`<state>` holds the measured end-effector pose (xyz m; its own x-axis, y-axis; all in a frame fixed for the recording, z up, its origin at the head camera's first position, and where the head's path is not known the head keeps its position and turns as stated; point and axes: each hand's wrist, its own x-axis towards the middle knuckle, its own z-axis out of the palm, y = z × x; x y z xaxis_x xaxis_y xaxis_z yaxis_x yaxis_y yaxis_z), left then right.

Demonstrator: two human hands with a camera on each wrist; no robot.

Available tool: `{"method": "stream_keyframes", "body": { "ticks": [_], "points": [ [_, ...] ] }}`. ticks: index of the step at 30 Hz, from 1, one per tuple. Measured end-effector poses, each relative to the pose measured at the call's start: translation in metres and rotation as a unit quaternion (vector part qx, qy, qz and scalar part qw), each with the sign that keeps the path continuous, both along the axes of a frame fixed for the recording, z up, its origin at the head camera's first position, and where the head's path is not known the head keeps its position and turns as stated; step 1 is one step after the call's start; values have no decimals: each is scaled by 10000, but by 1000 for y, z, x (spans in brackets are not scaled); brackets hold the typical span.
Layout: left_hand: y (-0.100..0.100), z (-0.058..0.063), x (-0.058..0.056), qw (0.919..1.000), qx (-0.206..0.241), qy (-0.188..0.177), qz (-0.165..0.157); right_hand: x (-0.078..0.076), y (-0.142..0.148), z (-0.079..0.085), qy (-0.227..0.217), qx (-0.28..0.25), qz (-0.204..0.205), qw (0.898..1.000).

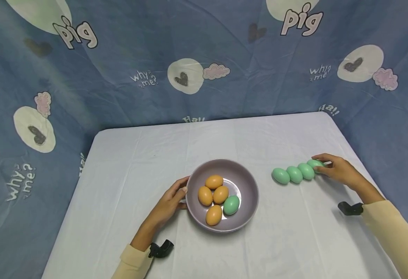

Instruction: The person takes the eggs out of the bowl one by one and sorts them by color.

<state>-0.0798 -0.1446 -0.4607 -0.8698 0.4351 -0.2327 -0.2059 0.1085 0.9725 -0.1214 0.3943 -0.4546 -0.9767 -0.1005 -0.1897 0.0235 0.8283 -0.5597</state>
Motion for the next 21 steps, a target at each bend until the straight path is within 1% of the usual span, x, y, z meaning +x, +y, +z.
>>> {"method": "stream_keyframes", "body": {
  "ticks": [6, 10, 13, 15, 18, 21],
  "points": [
    [0, 0, -1, 10000, -22, -2, 7, -1, 0, 2, -79, -9, 24, 10000],
    [-1, 0, -1, 10000, -37, 30, 1, -1, 0, 4, 20, -59, 56, 10000],
    [-1, -2, -1, 10000, -45, 46, -11, -1, -1, 8, 213, 34, -2, 9998],
    [-1, -5, -2, 10000, -40, 66, -27, -2, -3, 12, 429, 54, -53, 9991],
    [-3, -13, -4, 10000, -34, 89, -30, -5, -10, 19, 788, 31, -87, 9968],
    [-5, -21, -6, 9999, -24, 114, 5, -9, -20, 25, 1088, -1, 24, 9941]
  ]
}}
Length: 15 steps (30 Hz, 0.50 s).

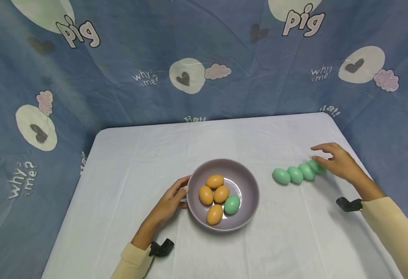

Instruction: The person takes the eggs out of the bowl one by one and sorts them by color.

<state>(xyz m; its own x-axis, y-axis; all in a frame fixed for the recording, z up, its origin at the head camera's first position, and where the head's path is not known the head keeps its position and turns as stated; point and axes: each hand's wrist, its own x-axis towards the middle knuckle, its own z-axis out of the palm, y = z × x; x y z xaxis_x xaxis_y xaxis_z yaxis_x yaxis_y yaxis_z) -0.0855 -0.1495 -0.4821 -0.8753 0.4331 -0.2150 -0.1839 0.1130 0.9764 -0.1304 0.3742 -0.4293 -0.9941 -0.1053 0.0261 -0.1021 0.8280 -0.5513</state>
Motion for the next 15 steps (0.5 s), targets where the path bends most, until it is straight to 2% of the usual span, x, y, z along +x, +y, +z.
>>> {"method": "stream_keyframes", "body": {
  "ticks": [7, 15],
  "points": [
    [0, -8, -1, 10000, 8, 62, 8, -3, -33, 16, 249, 15, 463, 9986],
    [0, -5, -1, 10000, -20, 8, 24, -2, -72, 35, 511, -165, 1096, 9925]
  ]
}}
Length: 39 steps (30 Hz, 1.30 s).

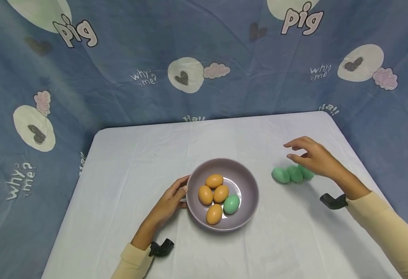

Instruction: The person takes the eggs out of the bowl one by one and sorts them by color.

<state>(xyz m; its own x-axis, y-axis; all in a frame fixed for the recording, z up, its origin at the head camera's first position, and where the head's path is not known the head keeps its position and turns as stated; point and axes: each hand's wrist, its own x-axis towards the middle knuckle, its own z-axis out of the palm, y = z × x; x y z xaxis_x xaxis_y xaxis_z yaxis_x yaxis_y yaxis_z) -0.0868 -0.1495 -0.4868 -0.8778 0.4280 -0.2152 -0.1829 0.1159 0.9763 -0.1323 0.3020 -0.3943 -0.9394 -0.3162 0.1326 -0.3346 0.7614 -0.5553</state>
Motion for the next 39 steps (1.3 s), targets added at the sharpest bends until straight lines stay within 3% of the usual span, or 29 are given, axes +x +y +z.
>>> {"method": "stream_keyframes", "body": {
  "ticks": [10, 21, 28, 34, 39],
  "points": [
    [3, 20, 5, 9999, 32, -80, -64, -5, -48, 15, 9, -336, 1144, 9929],
    [0, -1, 2, 10000, 78, 13, 59, -8, -99, 19, -598, -608, 2330, 9687],
    [0, 0, 1, 9999, 46, 74, 66, -12, -122, 22, -753, -158, 2992, 9511],
    [-1, -1, 1, 9999, 107, 96, 83, -14, -139, 25, -925, 461, 3311, 9379],
    [-2, -3, -1, 9999, 109, 102, 36, -13, -151, 24, -1062, 568, 3574, 9261]
  ]
}}
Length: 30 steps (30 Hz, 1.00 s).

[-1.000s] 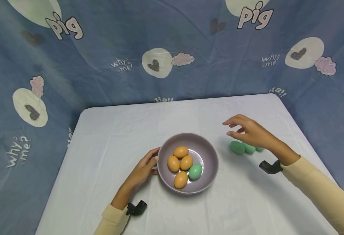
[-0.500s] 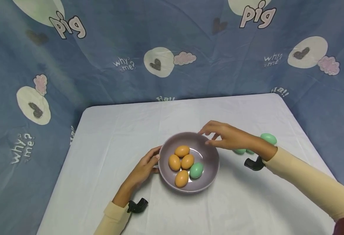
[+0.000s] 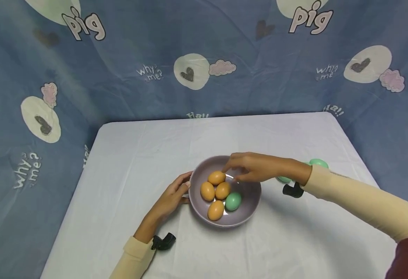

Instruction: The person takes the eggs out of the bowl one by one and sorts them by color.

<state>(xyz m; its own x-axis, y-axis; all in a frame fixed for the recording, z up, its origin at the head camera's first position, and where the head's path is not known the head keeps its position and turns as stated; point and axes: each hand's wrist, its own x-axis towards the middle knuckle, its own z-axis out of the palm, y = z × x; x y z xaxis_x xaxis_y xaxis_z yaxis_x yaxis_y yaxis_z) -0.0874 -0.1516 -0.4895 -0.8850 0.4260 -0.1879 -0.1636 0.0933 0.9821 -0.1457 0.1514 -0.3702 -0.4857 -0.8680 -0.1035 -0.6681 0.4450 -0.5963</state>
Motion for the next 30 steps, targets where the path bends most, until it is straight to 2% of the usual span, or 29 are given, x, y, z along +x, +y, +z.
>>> {"method": "stream_keyframes", "body": {
  "ticks": [6, 14, 19, 30],
  "points": [
    [1, 3, -3, 9999, 0, 42, -134, 2, -8, -5, -340, 41, 153, 9993],
    [2, 3, -5, 9999, -6, 23, -103, 5, -12, -17, -146, 17, 718, 9973],
    [1, 6, -3, 10000, 21, -4, -69, 7, -15, -25, -255, -36, 1044, 9942],
    [0, 2, -1, 9999, 46, -87, -37, 13, -15, -50, -247, 300, 1453, 9886]
  ]
}}
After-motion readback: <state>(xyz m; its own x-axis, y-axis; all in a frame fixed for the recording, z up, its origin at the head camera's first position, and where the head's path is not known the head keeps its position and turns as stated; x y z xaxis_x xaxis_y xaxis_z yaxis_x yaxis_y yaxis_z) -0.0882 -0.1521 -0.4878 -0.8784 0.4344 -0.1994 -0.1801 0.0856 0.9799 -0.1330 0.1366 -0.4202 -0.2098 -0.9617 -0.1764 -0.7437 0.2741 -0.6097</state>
